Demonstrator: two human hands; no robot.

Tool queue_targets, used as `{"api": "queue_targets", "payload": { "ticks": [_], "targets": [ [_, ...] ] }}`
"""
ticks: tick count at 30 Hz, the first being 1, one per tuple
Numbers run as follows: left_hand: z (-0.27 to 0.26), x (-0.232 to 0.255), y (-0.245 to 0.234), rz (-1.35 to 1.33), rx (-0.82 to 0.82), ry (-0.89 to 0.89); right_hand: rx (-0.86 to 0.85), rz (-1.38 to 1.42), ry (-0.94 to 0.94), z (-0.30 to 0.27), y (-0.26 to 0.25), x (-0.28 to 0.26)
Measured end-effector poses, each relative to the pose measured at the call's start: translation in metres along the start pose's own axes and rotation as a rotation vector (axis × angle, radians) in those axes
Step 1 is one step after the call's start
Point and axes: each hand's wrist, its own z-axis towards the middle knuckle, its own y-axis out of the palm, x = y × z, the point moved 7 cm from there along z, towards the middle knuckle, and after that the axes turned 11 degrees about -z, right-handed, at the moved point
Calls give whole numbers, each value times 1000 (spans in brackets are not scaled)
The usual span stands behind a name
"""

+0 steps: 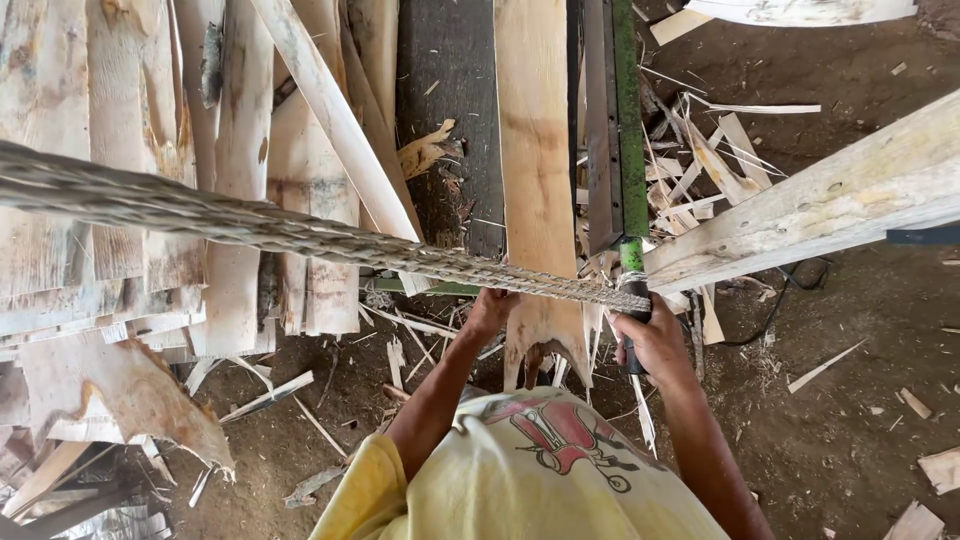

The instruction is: Manually feeding and shaving thin strips of wood using a mechanical blade.

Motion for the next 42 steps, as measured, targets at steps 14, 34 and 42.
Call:
{"api": "queue_targets", "payload": {
  "ticks": [14,34,42],
  "targets": [
    [-74,40,54,130,-169,-138,-80,299,-148,-13,-31,-33],
    [-95,12,61,671,302,130,-13,272,-190,-20,-29,-38],
    [-83,-46,36,768,284,334,-28,256,-190,-26,-40,-57]
  ]
}}
